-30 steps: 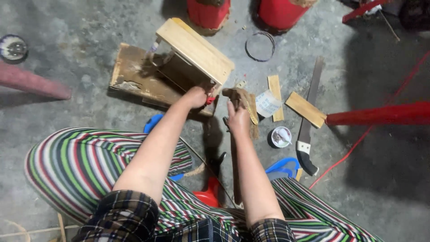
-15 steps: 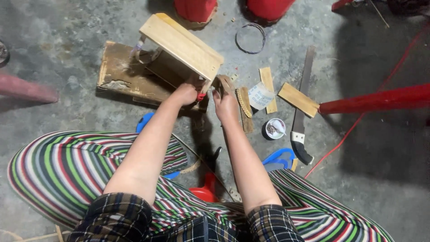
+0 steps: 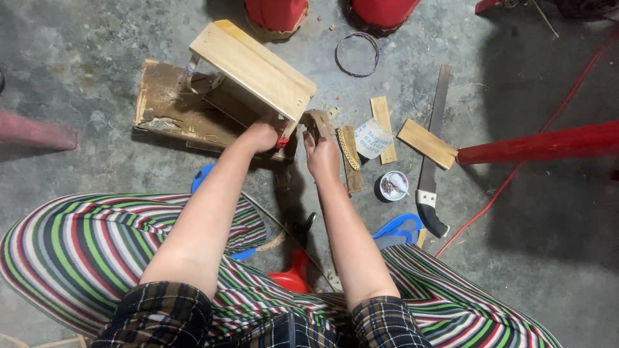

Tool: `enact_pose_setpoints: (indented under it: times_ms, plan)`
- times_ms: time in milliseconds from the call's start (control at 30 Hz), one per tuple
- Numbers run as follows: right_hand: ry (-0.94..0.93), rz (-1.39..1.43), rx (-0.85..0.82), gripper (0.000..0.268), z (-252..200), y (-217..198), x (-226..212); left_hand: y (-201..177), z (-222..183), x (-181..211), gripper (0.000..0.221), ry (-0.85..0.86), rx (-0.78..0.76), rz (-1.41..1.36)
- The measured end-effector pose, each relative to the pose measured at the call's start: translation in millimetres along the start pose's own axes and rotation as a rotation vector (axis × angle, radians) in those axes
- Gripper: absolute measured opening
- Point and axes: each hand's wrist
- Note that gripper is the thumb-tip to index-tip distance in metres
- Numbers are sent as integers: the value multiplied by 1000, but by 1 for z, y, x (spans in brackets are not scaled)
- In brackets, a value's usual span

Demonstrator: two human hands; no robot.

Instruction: Assembling a small wooden box using a hammer and clamps on the floor.

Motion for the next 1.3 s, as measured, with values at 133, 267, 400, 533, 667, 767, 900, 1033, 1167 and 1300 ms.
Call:
enact_pose_setpoints:
  times_ms: [133,267,400,533,667,767,900,1033,1167,1300]
  plan:
    - [-40,0,58,50,2,9,-1,20,22,-19,64,4,-21,57]
    - [-9,-91,-106,49,-1,0,-17,18,19,-15,62,-21,-15,46]
    - [-4,-61,-36,46,-10,-7,-32,6,11,-4,63,-44,-39,58]
    - [-11,-85,45,48,4,22,7,57,72,-63,61,-43,-21,114]
    - [27,-133,-76,47,8,19,12,57,82,-71,60,1,-14,128]
    - [6,-77,-19,47,6,0,-21,69,87,-83,58,12,-12,109]
    - [56,-154,-115,47,4,3,-20,77,102,-89,57,24,11,108]
    - [82,-151,-134,53,-2,-10,-32,73,92,-87,56,10,19,103]
    - [88,-114,-99,47,-3,3,-19,56,60,-63,53,115,40,173]
    - [116,-141,-120,47,-4,-17,-42,48,46,-56,51,185,57,197]
Point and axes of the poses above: each hand's wrist, its own z-axis towards the middle knuckle, its own y-axis out of the palm, x = y × z, and after that the axes turned 1 degree about -z, right-handed
